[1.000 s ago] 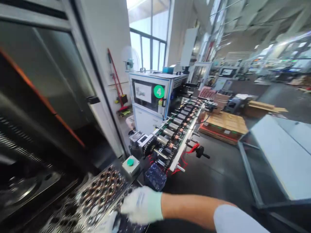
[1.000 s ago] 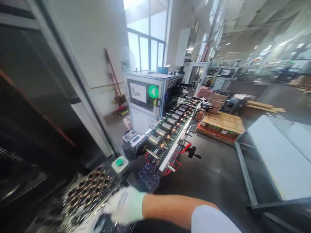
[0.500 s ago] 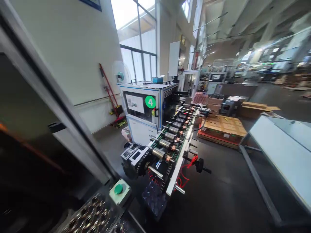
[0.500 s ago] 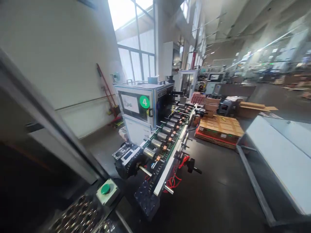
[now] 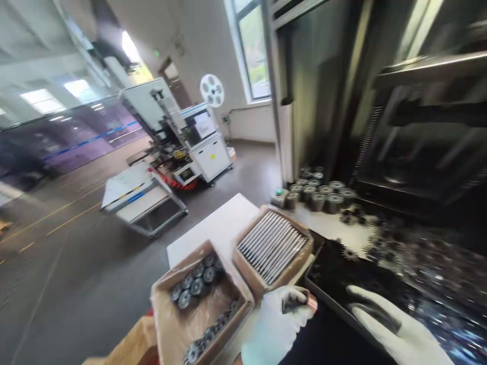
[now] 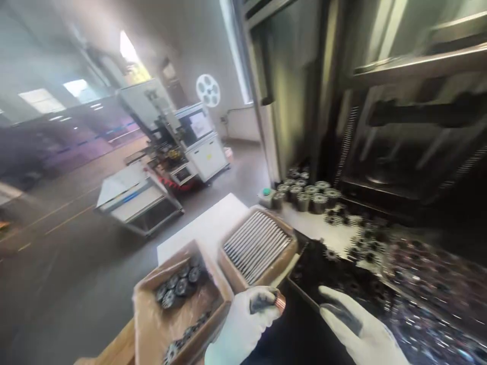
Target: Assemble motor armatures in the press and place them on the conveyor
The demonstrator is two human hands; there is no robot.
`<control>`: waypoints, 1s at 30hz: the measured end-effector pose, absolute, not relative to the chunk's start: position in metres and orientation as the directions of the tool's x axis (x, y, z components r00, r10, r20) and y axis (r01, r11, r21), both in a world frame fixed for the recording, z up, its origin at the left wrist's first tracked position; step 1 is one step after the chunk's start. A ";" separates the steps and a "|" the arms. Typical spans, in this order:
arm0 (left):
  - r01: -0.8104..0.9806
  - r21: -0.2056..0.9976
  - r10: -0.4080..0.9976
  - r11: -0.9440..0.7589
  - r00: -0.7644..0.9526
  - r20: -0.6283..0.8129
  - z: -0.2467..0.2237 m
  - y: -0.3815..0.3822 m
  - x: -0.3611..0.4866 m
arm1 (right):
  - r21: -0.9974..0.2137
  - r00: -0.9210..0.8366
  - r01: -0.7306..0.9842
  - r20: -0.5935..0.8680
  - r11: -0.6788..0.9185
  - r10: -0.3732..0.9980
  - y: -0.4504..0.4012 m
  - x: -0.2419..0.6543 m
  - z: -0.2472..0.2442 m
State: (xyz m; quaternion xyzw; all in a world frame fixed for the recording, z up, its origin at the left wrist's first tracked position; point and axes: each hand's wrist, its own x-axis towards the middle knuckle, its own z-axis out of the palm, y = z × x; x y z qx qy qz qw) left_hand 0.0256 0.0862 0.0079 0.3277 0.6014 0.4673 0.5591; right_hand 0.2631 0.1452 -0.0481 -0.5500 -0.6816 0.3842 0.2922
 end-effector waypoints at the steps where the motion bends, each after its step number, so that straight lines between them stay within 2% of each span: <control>1: -0.077 0.945 0.915 0.319 -0.237 -0.328 0.004 0.068 0.000 | -0.872 -0.318 0.483 -0.085 0.085 0.944 0.146 0.227 -0.037; 4: 0.214 0.938 0.885 0.272 -0.438 -0.157 -0.011 0.011 -0.075 | -0.932 -0.614 0.356 -0.179 0.068 0.768 0.139 0.111 -0.015; 7: 0.484 0.813 0.835 0.324 -0.550 -0.006 -0.032 -0.049 -0.139 | -0.938 -0.793 0.311 -0.165 0.156 0.587 0.125 -0.003 -0.015; 9: 0.587 0.721 0.796 0.368 -0.599 0.082 -0.046 -0.086 -0.172 | -0.888 -0.854 0.349 -0.170 0.300 0.492 0.114 -0.065 -0.028; 12: 0.639 0.658 0.718 0.399 -0.664 0.208 -0.064 -0.131 -0.202 | -0.719 -0.929 0.359 -0.210 0.595 0.305 0.102 -0.122 -0.057; 14: 0.611 0.680 0.668 0.406 -0.706 0.234 -0.072 -0.148 -0.211 | -0.602 -0.949 0.289 -0.280 0.744 0.142 0.097 -0.139 -0.073; 18: 0.399 0.811 0.555 0.427 -0.824 0.113 -0.078 -0.159 -0.214 | -0.469 -0.893 0.178 -0.447 0.865 -0.058 0.083 -0.159 -0.088; 23: 0.024 0.927 0.302 0.373 -0.948 -0.097 -0.075 -0.154 -0.213 | -0.482 -0.849 0.062 -0.485 0.874 -0.207 0.044 -0.192 -0.109; 27: -0.074 0.934 0.277 0.351 -0.944 -0.178 -0.073 -0.153 -0.214 | -0.461 -0.814 0.062 -0.537 0.885 -0.223 0.027 -0.205 -0.127; 30: -0.099 0.939 0.283 0.329 -0.939 -0.198 -0.070 -0.153 -0.214 | -0.480 -0.824 -0.002 -0.496 0.877 -0.274 0.025 -0.205 -0.126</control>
